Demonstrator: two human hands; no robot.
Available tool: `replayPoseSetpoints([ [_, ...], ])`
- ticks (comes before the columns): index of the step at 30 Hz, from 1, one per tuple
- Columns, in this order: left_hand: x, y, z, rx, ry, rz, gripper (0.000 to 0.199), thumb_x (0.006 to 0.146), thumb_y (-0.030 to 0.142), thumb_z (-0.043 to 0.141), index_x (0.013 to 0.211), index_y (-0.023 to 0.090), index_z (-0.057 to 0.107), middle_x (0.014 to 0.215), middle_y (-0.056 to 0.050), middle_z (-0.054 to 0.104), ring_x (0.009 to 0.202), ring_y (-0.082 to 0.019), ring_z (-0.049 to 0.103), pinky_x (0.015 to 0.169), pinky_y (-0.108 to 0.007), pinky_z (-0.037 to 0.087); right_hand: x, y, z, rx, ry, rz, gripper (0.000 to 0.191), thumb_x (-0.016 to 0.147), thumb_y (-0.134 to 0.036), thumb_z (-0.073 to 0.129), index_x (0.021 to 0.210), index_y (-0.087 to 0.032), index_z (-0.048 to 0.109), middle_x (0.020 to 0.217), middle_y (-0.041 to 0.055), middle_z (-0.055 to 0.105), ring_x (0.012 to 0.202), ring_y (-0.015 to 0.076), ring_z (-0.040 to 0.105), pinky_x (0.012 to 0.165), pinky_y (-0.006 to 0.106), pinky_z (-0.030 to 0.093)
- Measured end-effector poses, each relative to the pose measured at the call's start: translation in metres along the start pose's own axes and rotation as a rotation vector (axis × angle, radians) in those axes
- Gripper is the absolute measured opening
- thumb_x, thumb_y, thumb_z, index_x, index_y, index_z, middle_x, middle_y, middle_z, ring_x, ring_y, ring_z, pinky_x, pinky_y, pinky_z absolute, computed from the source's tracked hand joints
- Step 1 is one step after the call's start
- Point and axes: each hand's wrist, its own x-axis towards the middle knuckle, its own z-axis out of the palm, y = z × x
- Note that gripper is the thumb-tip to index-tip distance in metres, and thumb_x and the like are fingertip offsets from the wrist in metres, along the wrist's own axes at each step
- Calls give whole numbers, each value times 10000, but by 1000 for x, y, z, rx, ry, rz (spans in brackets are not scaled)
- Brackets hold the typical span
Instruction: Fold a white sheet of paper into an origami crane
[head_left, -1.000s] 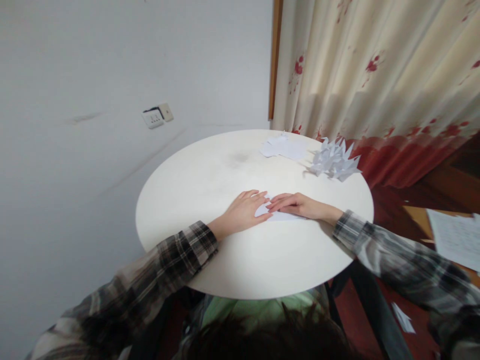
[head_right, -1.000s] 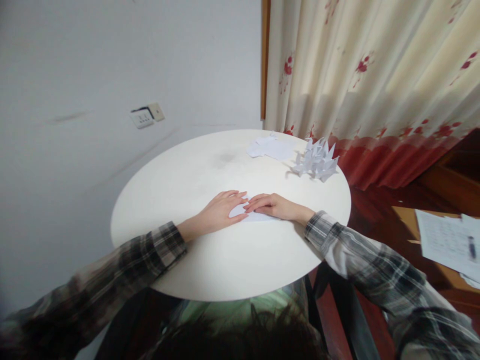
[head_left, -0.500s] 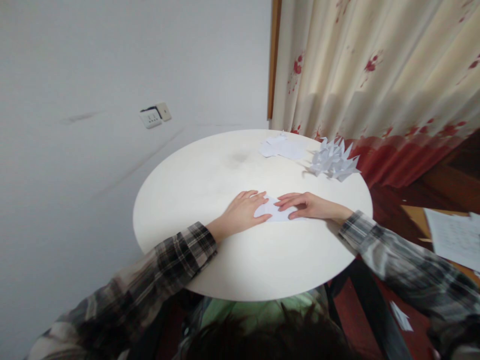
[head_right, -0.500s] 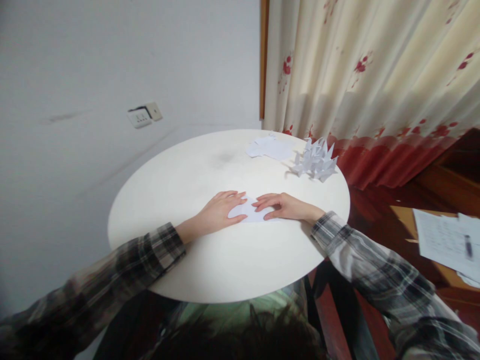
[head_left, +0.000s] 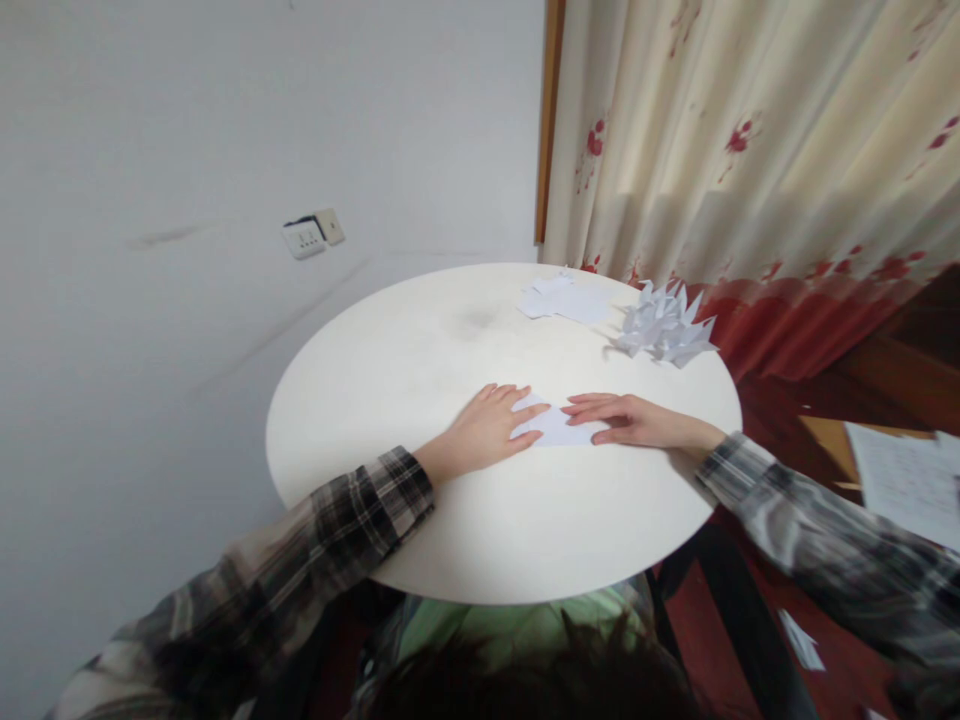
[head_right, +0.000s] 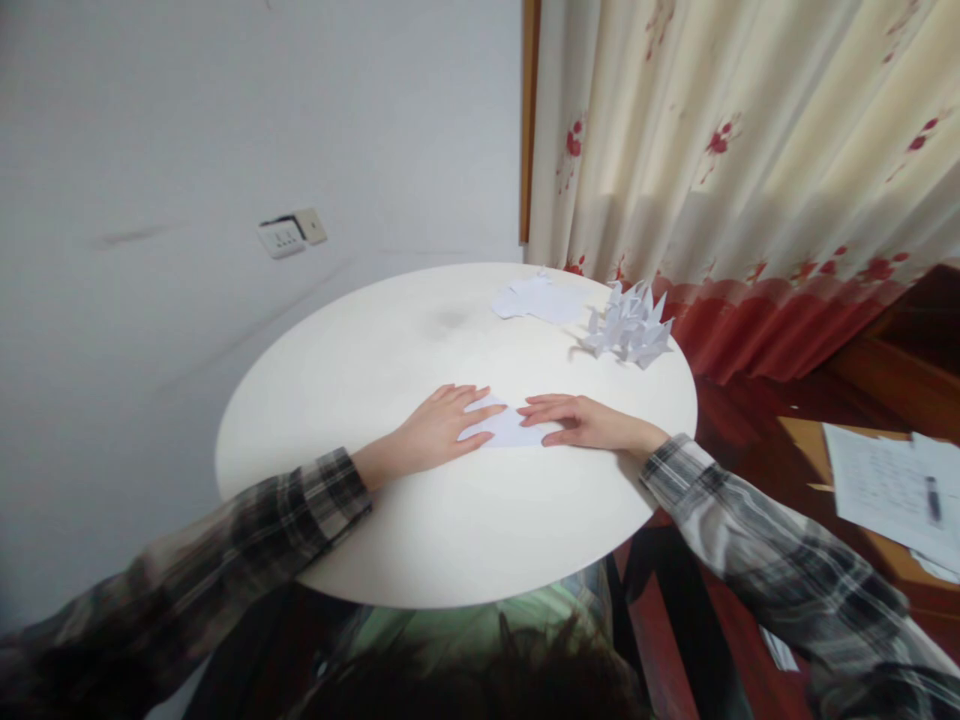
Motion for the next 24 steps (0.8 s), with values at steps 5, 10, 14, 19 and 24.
replayPoseSetpoints([
  [5, 0, -1, 0, 5, 7, 41, 441, 897, 483, 360, 1282, 290, 457, 1354, -95, 432, 1211, -279, 411, 1007, -450, 255, 5, -6, 11, -206, 117, -42, 328, 880, -331, 485, 1182, -247, 580, 1290, 75, 513, 1178, 183, 455, 1016, 409, 356],
  [10, 0, 0, -2, 15, 3, 31, 432, 896, 472, 378, 1276, 287, 466, 1347, -97, 440, 1209, -276, 414, 1006, -444, 262, 18, -7, 13, -430, 146, -38, 356, 885, -351, 463, 1196, -221, 578, 1228, 119, 534, 1116, 224, 478, 960, 432, 395],
  [14, -1, 2, -3, 21, -11, 22, 431, 900, 470, 371, 1276, 281, 463, 1351, -108, 435, 1221, -279, 406, 1011, -460, 248, 23, -3, 9, -454, 134, -58, 348, 890, -349, 452, 1176, -213, 594, 1204, 117, 541, 1098, 215, 489, 949, 411, 410],
  [19, -1, 2, -4, 74, -40, 6, 454, 911, 489, 327, 1306, 289, 426, 1375, -106, 407, 1237, -262, 392, 1017, -439, 245, 14, -4, 3, -408, 79, -51, 340, 904, -331, 425, 1169, -211, 600, 1241, 103, 517, 1131, 193, 478, 985, 377, 394],
  [24, 0, 2, -2, 93, -48, 0, 453, 908, 501, 323, 1304, 304, 425, 1377, -115, 403, 1239, -259, 396, 1008, -450, 259, -3, -10, -1, -403, 46, -49, 333, 895, -315, 444, 1185, -233, 585, 1270, 80, 500, 1146, 183, 475, 995, 364, 394],
])
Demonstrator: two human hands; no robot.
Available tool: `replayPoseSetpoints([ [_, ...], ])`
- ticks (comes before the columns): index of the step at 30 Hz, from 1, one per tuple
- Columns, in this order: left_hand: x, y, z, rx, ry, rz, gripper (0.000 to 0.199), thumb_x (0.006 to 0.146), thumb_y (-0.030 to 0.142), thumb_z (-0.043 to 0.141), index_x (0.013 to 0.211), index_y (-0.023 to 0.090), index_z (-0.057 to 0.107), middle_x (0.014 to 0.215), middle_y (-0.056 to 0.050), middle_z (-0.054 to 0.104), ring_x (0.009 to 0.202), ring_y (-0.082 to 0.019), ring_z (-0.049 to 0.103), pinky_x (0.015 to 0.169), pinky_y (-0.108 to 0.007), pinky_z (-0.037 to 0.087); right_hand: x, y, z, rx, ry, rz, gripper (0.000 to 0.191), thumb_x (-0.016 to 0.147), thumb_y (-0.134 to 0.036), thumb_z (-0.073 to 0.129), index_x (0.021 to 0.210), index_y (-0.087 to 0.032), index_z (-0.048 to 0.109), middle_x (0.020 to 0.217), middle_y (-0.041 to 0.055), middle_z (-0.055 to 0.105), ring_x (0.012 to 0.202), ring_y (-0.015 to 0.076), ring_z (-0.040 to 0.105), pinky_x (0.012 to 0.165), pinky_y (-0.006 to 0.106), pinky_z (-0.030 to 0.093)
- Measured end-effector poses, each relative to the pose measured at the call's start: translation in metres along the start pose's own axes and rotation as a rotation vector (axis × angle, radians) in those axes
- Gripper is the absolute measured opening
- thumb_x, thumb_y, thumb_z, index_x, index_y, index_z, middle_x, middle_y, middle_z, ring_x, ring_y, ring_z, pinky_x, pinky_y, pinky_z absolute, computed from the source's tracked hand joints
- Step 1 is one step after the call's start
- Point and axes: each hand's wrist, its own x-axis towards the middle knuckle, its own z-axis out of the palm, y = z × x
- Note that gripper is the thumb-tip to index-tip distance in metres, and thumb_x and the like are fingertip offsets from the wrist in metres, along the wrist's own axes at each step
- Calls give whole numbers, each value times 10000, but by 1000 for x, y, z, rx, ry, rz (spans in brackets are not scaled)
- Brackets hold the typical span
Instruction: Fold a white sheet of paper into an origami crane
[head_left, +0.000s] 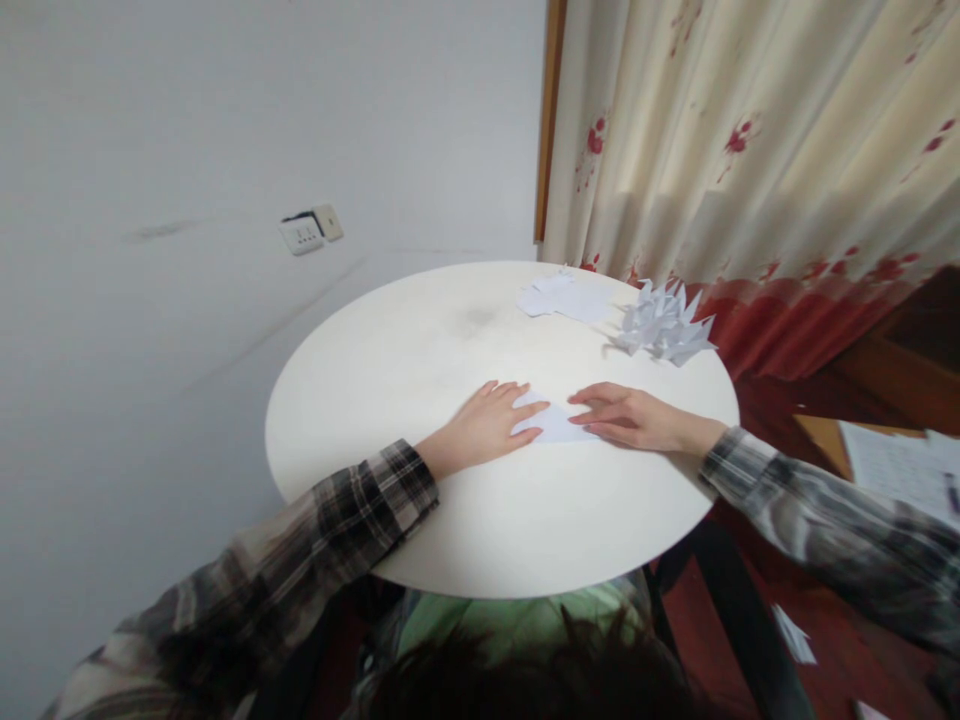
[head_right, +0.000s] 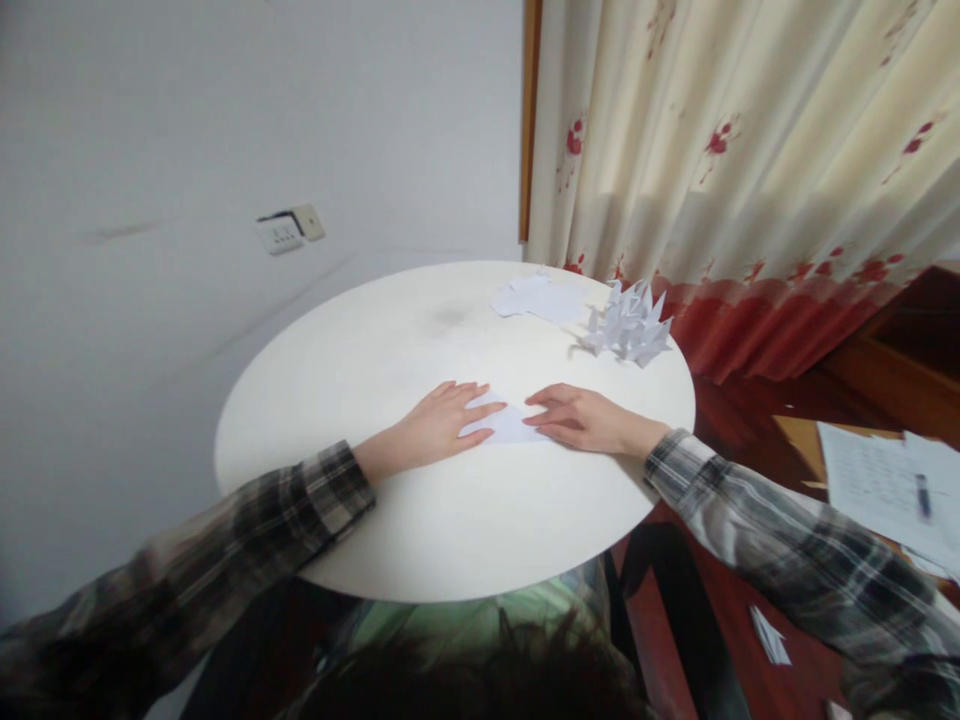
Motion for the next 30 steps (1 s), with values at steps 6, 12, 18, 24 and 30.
replayPoseSetpoints([
  [6, 1, 0, 1, -9, 0, -4, 456, 907, 500, 325, 1307, 304, 420, 1378, -116, 403, 1243, -259, 391, 1008, -456, 262, -21, -9, -5, -38, 3, 19, 335, 897, -284, 432, 1188, -219, 585, 1271, 88, 505, 1147, 187, 484, 982, 347, 412],
  [12, 0, -1, 0, -17, 16, 5, 449, 906, 487, 337, 1299, 294, 435, 1366, -113, 417, 1231, -266, 402, 1001, -451, 270, -38, -18, -5, -91, 22, 34, 333, 891, -256, 437, 1190, -216, 577, 1267, 86, 517, 1141, 195, 496, 964, 353, 440],
  [18, 5, 9, -5, 13, 115, 81, 363, 862, 311, 447, 1175, 157, 548, 1256, -128, 504, 1164, -240, 454, 978, -372, 323, -28, -37, 5, -211, 173, 6, 258, 869, -205, 459, 1056, -168, 632, 1097, 103, 629, 1063, 207, 552, 912, 364, 485],
  [24, 6, 17, -5, -16, 129, 114, 350, 861, 246, 419, 1155, 89, 523, 1173, -116, 567, 1089, -215, 506, 967, -329, 354, -7, -49, 22, -263, 245, 59, 253, 856, -175, 450, 1054, -155, 607, 1063, 112, 648, 1027, 216, 575, 873, 397, 506],
  [30, 4, 5, -1, -91, 92, 50, 372, 894, 381, 406, 1189, 183, 514, 1310, -91, 481, 1219, -211, 415, 1038, -372, 272, -1, -44, 29, -282, 224, 22, 336, 843, -157, 440, 1159, -151, 553, 1151, 115, 618, 1087, 221, 550, 920, 417, 484],
])
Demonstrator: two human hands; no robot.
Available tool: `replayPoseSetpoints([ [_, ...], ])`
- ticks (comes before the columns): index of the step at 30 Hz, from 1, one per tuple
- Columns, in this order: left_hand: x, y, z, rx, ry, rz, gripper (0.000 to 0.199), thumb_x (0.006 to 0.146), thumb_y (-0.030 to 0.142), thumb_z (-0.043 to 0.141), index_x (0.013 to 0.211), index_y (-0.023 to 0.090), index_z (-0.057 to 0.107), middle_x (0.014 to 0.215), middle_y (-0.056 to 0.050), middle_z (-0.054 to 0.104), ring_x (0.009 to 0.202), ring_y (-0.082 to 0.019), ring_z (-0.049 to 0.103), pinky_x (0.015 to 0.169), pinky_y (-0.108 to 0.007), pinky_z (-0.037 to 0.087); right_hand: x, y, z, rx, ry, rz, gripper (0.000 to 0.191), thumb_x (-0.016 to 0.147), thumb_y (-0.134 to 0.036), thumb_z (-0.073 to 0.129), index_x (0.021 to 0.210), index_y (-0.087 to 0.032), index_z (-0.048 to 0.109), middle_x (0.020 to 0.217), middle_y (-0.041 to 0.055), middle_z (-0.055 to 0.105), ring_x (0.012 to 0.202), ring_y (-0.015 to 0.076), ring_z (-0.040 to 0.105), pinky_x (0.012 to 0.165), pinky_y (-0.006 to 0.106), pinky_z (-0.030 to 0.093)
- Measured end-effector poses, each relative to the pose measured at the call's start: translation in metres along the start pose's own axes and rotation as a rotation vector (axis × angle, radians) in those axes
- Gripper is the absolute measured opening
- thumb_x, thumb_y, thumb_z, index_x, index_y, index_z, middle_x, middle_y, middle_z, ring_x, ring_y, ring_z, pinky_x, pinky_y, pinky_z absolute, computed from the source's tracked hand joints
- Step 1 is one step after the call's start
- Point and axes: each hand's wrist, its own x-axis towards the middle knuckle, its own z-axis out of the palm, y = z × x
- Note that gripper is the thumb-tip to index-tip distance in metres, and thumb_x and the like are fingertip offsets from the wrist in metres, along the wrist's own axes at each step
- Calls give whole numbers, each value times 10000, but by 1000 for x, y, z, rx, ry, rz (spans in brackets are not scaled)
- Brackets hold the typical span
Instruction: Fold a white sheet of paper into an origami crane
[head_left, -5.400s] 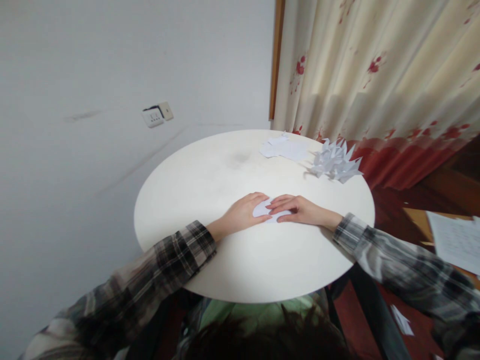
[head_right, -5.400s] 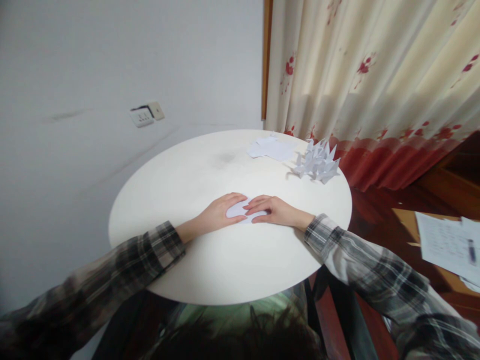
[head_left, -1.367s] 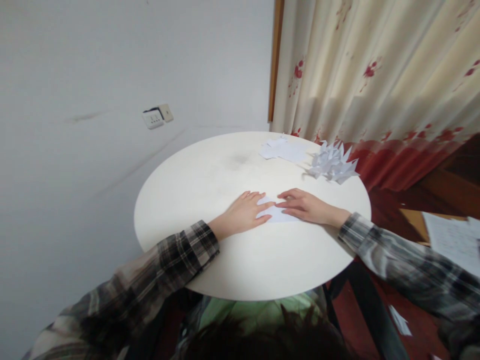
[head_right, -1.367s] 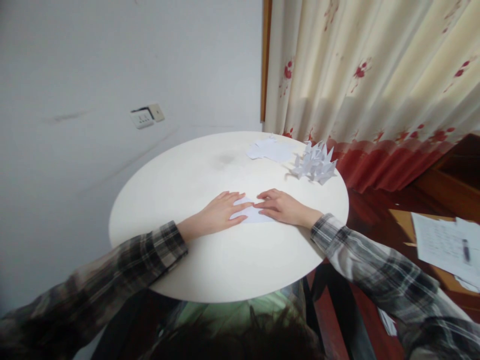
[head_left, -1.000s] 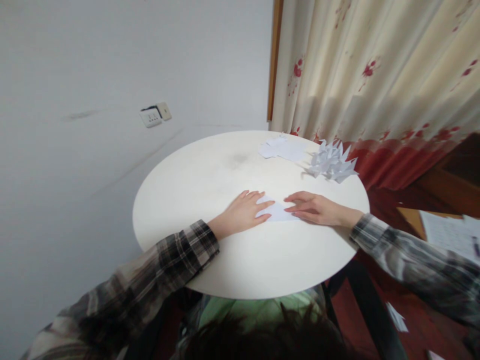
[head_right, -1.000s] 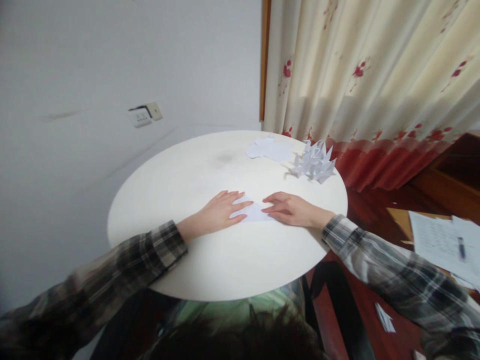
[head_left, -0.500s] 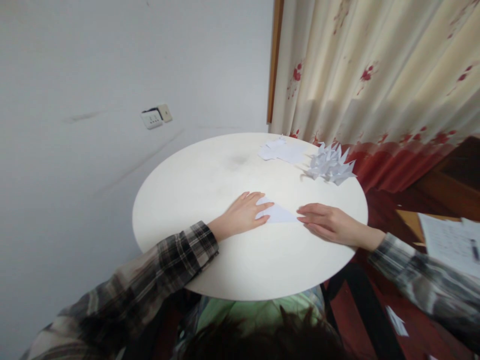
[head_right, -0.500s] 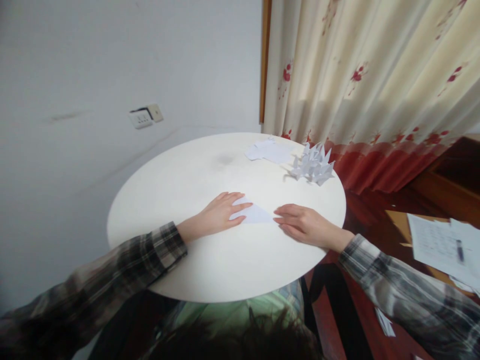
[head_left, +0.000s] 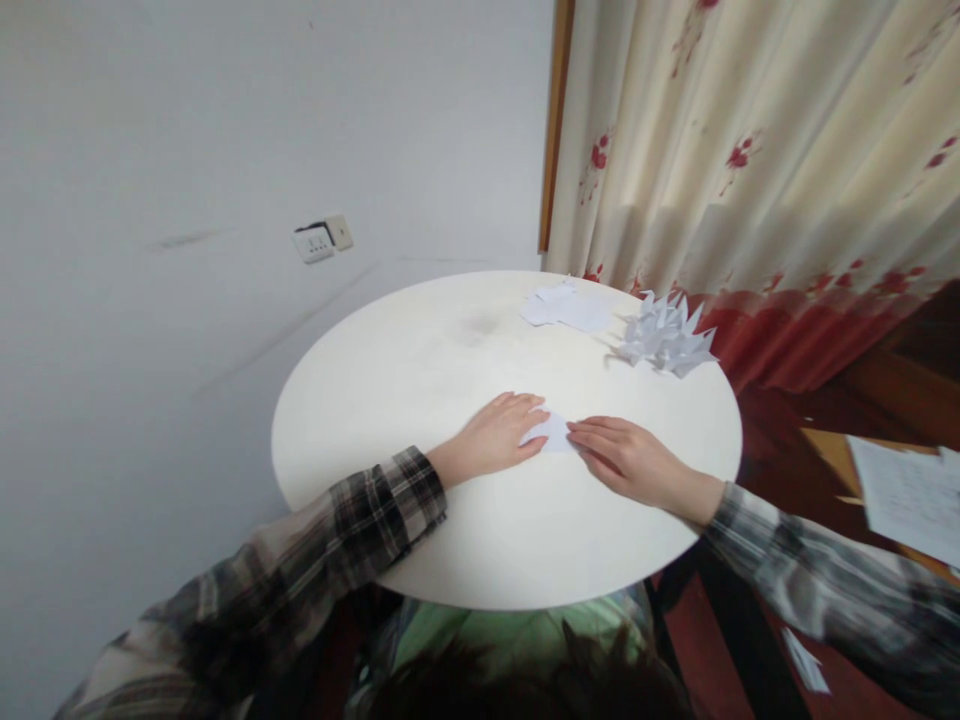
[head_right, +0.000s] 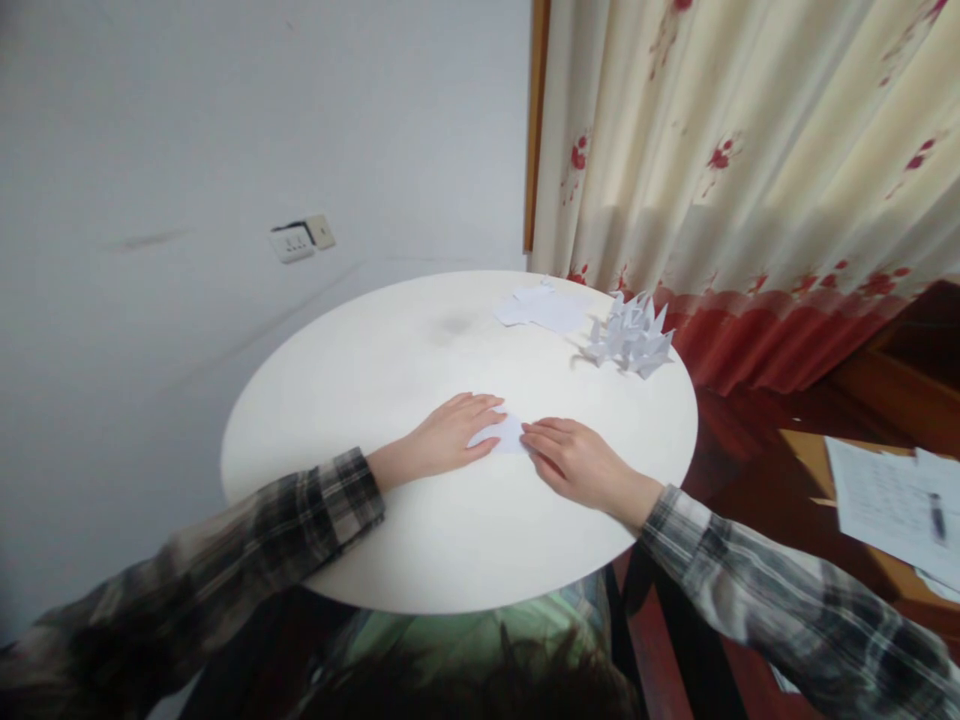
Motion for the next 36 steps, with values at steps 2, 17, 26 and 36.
replayPoseSetpoints([
  [2, 0, -6, 1, -25, -32, -42, 420, 890, 482, 387, 1209, 237, 509, 1344, -86, 450, 1256, -232, 374, 1049, -427, 232, -1, 1, 0, 5, 4, 3, 343, 837, -156, 446, 1162, -153, 554, 1155, 116, 617, 1091, 220, 551, 921, 416, 484],
  [17, -7, -8, 1, -14, 57, -24, 384, 892, 418, 423, 1216, 246, 535, 1318, -113, 416, 1226, -255, 360, 1019, -414, 290, 7, 1, -2, 6, -104, 7, 392, 871, -240, 412, 1238, -122, 479, 1206, 157, 570, 1142, 258, 502, 947, 457, 436],
  [26, -9, -5, -2, 17, 41, -37, 362, 892, 415, 422, 1192, 257, 549, 1385, -111, 330, 1276, -279, 298, 1044, -432, 249, 34, 9, -9, 80, -184, -9, 379, 893, -293, 384, 1211, -88, 416, 1099, 183, 592, 1048, 243, 552, 909, 428, 432],
  [36, -8, -4, -2, -1, -5, -69, 353, 888, 412, 427, 1183, 251, 538, 1462, -107, 236, 1340, -291, 206, 1068, -475, 189, 62, 17, 0, 35, -205, -112, 367, 905, -321, 354, 1179, -85, 420, 998, 162, 615, 952, 234, 576, 871, 404, 427],
])
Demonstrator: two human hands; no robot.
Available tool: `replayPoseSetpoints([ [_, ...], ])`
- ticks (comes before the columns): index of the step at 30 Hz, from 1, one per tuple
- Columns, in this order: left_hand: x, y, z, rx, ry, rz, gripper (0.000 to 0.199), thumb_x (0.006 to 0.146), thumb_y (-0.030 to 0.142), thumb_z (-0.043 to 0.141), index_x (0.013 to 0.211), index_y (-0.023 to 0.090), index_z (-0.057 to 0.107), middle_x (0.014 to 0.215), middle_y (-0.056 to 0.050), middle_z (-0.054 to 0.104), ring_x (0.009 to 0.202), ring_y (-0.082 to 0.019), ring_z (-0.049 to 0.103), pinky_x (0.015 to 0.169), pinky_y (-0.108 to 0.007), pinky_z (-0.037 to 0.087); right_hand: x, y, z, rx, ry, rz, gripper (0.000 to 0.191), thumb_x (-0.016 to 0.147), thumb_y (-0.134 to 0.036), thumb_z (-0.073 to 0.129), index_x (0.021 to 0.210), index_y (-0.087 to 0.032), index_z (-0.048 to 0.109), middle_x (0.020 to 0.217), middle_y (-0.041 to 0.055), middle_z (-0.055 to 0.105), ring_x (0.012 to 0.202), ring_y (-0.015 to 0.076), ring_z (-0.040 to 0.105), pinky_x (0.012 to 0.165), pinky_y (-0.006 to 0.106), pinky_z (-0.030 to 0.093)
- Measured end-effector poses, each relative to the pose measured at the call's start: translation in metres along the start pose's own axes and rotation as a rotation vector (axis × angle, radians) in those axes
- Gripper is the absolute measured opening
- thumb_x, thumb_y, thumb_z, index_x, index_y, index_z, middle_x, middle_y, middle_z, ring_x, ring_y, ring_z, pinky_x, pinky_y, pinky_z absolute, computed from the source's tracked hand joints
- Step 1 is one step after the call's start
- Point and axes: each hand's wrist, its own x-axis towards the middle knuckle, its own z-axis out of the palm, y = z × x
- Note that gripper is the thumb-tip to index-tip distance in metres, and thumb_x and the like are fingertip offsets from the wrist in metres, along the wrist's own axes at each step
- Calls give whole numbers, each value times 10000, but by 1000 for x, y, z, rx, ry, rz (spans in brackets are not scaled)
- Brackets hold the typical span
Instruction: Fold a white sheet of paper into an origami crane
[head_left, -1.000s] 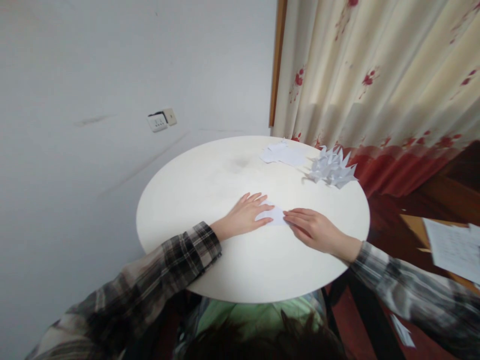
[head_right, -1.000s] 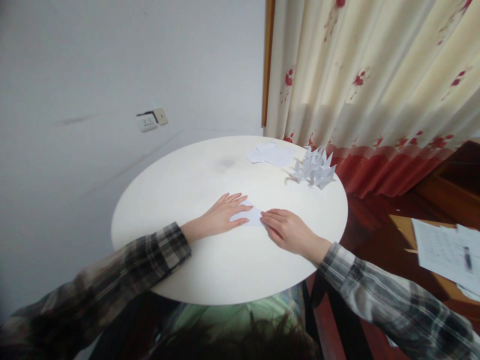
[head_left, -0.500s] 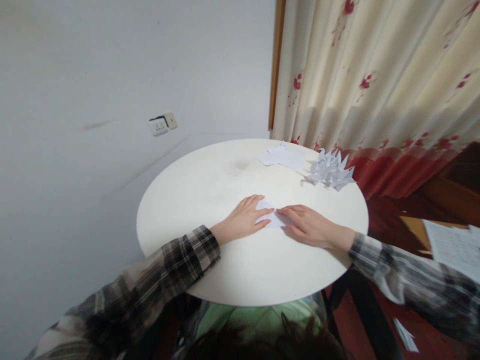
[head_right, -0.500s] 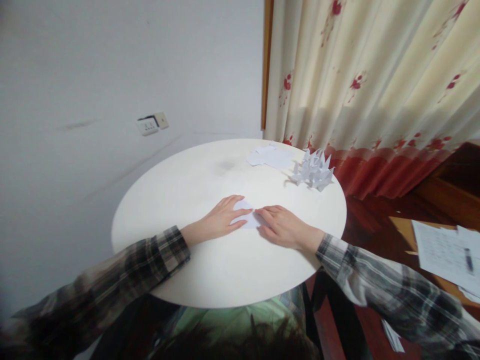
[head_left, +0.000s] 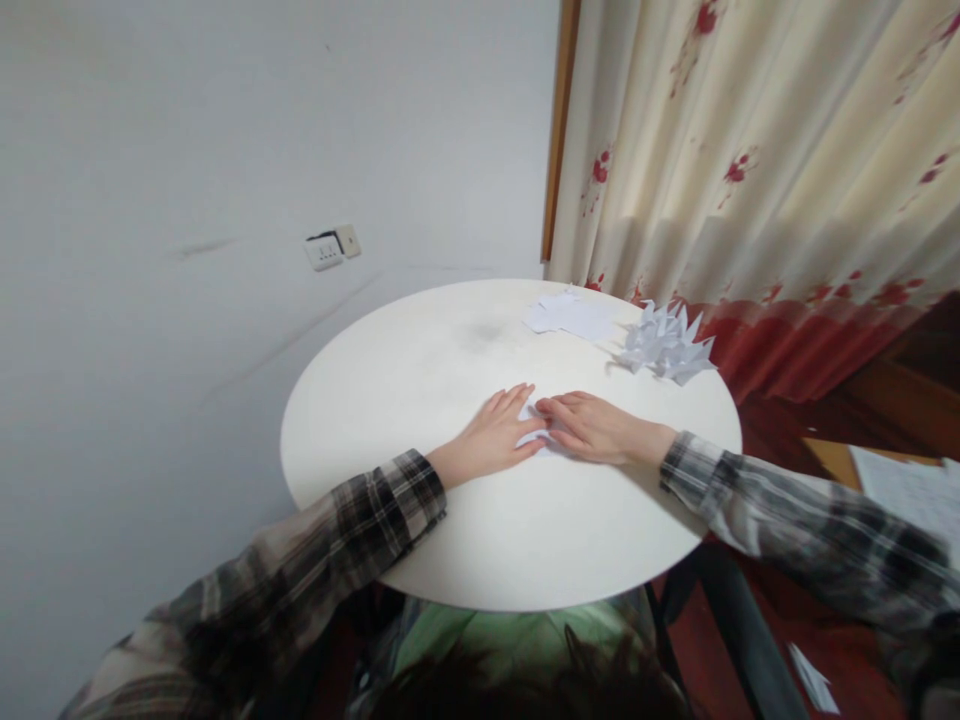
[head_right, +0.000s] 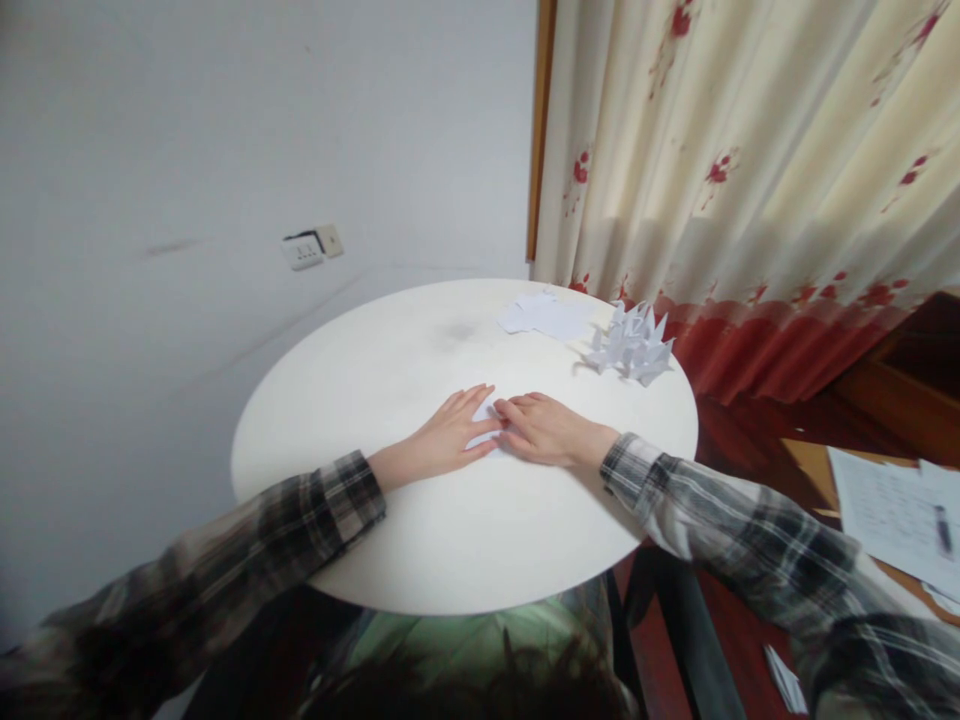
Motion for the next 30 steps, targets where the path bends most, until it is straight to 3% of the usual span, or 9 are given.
replayPoseSetpoints([
  [8, 3, 4, 1, 7, 1, -18, 336, 880, 414, 439, 1086, 200, 595, 1474, -109, 216, 1354, -278, 175, 1078, -459, 177, 15, 5, 4, 5, 23, 9, 407, 922, -352, 306, 1203, -76, 409, 1051, 182, 601, 985, 247, 566, 885, 432, 409],
  [14, 2, 1, 2, -28, -13, -25, 383, 890, 436, 420, 1199, 241, 535, 1467, -122, 233, 1346, -288, 204, 1066, -464, 201, 11, 22, 13, 208, 15, 68, 481, 933, -411, 289, 1295, -111, 386, 1242, 170, 518, 1142, 230, 489, 974, 426, 376],
  [20, -3, -1, 1, -43, -34, -36, 396, 901, 455, 394, 1236, 274, 504, 1454, -97, 278, 1333, -267, 253, 1056, -446, 228, 6, 46, 28, 375, 34, 14, 539, 907, -459, 360, 1365, -177, 340, 1371, 120, 421, 1264, 189, 382, 1066, 404, 288],
  [23, -4, -2, 2, -57, -60, -61, 418, 907, 470, 370, 1272, 292, 466, 1452, -95, 284, 1329, -268, 265, 1045, -443, 246, -4, 47, 22, 371, -15, 22, 555, 879, -461, 433, 1370, -216, 347, 1397, 101, 395, 1308, 201, 318, 1088, 423, 237],
  [30, -2, -5, 3, -59, -78, -57, 424, 908, 465, 366, 1287, 292, 447, 1447, -88, 301, 1321, -237, 291, 1049, -388, 250, -47, 39, -6, 390, -142, 210, 728, 780, -518, 561, 1396, -238, 294, 1453, 87, 298, 1341, 227, 253, 1107, 441, 201],
])
